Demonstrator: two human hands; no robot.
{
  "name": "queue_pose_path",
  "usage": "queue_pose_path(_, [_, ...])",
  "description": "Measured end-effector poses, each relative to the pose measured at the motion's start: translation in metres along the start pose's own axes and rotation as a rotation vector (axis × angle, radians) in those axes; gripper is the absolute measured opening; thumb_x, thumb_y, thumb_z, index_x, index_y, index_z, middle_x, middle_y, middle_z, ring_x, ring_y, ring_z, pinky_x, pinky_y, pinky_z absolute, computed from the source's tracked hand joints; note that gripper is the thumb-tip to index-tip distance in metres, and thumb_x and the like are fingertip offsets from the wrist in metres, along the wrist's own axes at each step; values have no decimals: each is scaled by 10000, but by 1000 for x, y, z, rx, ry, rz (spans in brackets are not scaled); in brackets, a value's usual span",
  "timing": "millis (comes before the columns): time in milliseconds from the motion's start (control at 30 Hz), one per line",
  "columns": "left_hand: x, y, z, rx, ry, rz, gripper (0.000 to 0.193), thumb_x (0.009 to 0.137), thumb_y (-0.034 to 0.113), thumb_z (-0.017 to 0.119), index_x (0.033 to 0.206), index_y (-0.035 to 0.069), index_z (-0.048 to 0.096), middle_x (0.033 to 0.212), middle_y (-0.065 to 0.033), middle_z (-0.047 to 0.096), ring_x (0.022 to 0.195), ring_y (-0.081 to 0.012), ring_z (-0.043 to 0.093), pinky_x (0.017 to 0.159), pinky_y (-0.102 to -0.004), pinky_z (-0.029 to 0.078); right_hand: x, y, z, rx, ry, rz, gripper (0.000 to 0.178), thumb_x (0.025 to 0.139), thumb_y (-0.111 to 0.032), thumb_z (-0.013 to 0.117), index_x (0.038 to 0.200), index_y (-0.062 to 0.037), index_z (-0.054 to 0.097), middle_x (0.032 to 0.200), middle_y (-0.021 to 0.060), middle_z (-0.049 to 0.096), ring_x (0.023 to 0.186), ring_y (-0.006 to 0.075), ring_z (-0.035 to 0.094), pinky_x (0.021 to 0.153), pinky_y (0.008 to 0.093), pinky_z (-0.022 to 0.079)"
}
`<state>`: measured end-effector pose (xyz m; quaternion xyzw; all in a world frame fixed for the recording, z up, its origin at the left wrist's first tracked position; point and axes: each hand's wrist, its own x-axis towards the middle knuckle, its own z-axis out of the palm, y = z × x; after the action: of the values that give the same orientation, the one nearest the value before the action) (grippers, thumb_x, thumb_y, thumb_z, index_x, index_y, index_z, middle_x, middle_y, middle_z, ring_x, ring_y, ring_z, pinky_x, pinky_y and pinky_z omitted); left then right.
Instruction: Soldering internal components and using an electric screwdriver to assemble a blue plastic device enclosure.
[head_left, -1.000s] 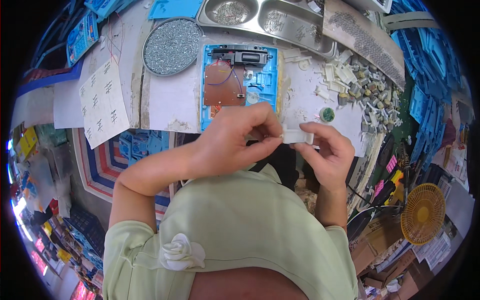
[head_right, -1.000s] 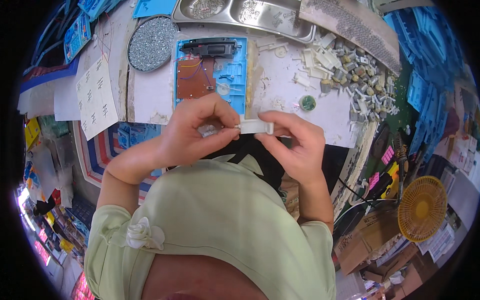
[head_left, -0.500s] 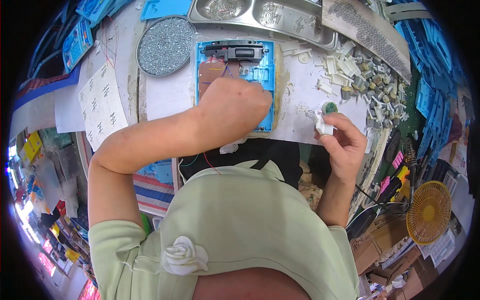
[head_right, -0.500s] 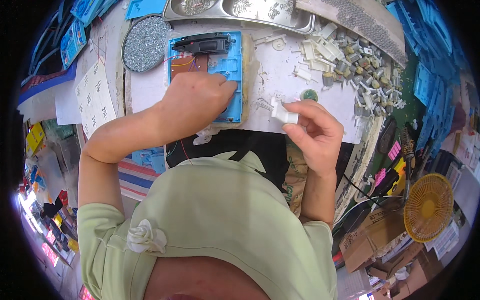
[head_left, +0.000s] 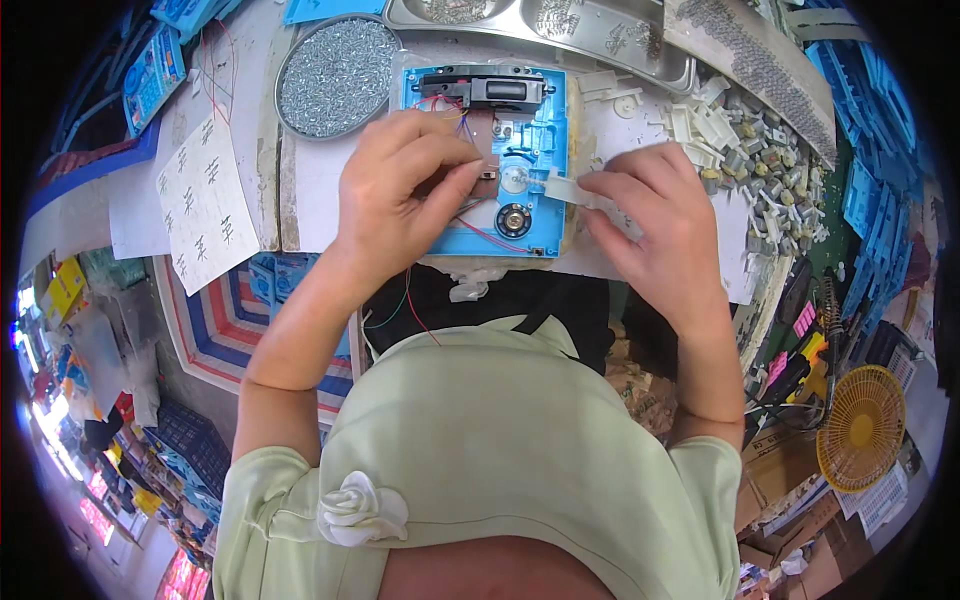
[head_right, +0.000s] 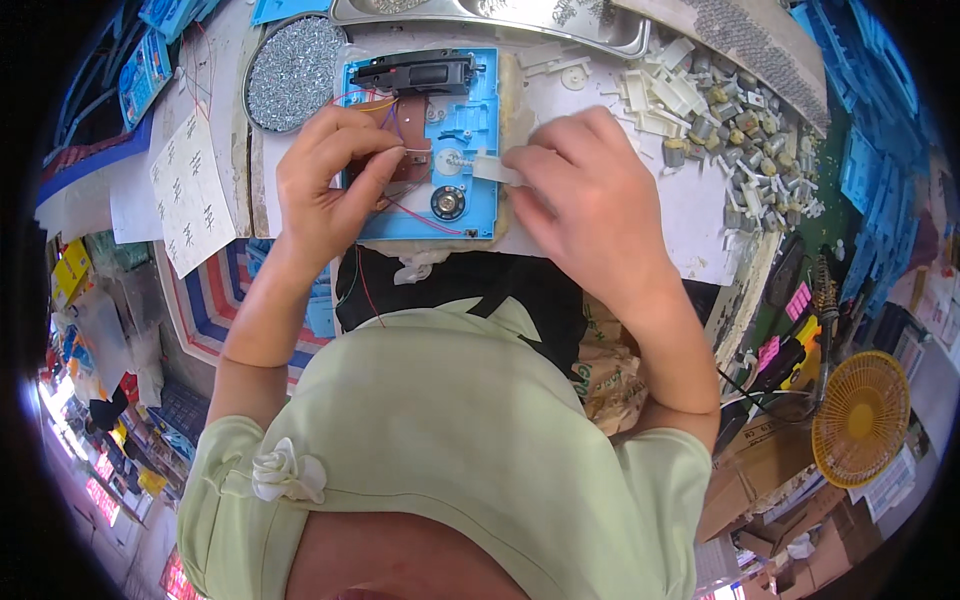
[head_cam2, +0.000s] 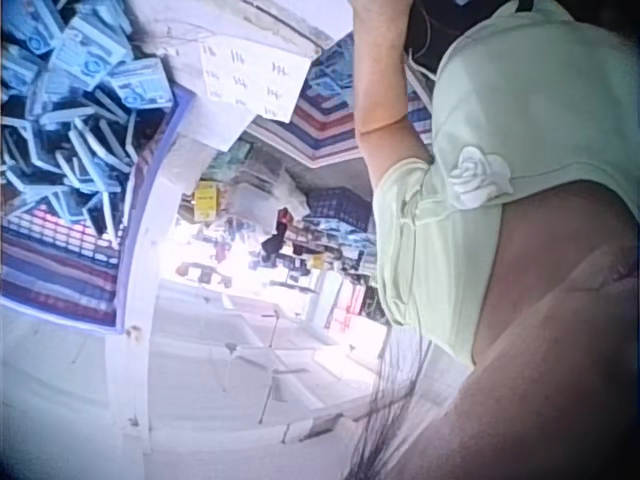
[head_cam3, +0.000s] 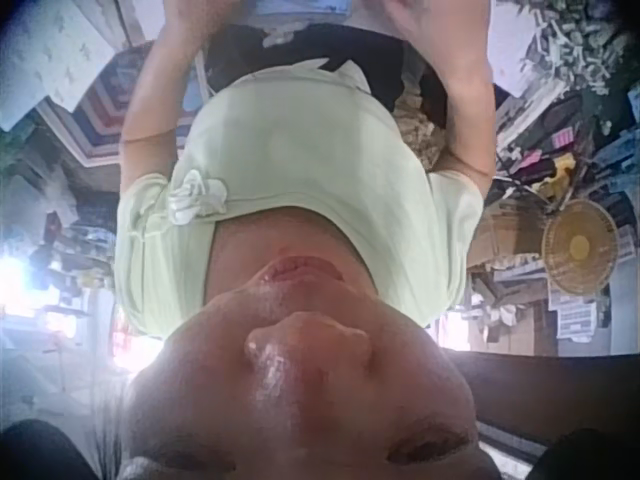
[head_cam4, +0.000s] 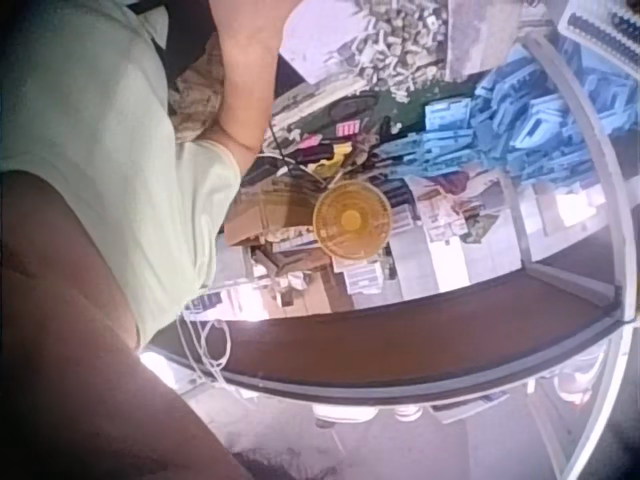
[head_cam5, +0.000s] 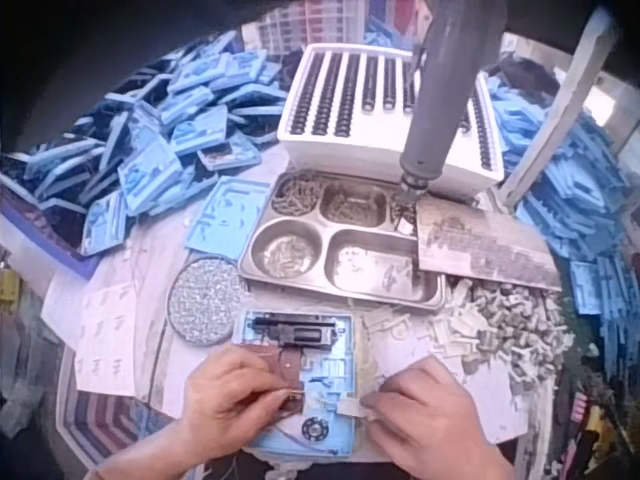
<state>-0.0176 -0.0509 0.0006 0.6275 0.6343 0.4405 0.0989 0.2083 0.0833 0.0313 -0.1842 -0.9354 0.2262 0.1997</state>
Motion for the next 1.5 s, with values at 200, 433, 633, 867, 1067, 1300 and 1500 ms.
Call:
queue_pose_path(200, [-8,-5,15,-143,79,-78,134,786,-13,785,858,52,692,843,-75,665,762,-229,614,695,-343,475,30,-3,4,-73,-182,-139,236,667,-57,786,892,-68,713,909,46,632,914,268,587,728,381,537])
queue_pose_path(433, [-10,-7,14,-182,70,-68,143,783,7,792,855,66,684,814,-47,653,742,-211,604,701,-331,442,20,18,21,148,-58,-109,240,714,-70,816,935,-65,723,897,58,663,871,288,597,747,390,518])
queue_pose_path(633, [-10,-8,14,-148,52,5,170,733,38,808,827,88,676,790,-25,640,734,-226,599,739,-354,433,19,38,29,285,-58,-213,307,694,-53,826,978,-62,711,929,78,664,879,299,597,740,391,515])
queue_pose_path(867, [-9,-10,15,-124,42,55,170,724,39,812,805,92,672,781,-21,638,748,-226,609,727,-354,440,24,15,36,134,-78,-174,267,683,-36,802,929,-55,701,907,67,643,911,296,594,769,389,521])
queue_pose_path(1067, [-12,-7,11,-145,-3,43,162,734,10,808,853,56,709,834,-72,646,758,-237,608,697,-343,472,20,4,28,85,-95,-82,197,720,-48,787,909,-49,731,935,69,664,966,300,586,833,394,513])
queue_pose_path(1300, [-15,-4,5,-145,-31,95,194,701,11,805,851,75,700,819,-48,649,732,-238,612,696,-367,445,-27,41,4,-125,182,227,163,789,-27,759,950,-48,764,917,94,698,903,300,610,849,393,483])
queue_pose_path(1500, [-11,1,5,-133,-37,118,181,699,-3,788,845,55,697,805,-63,640,702,-232,585,684,-361,429,6,72,10,-427,115,293,144,826,-152,747,953,-86,768,893,64,720,869,294,641,815,423,469])
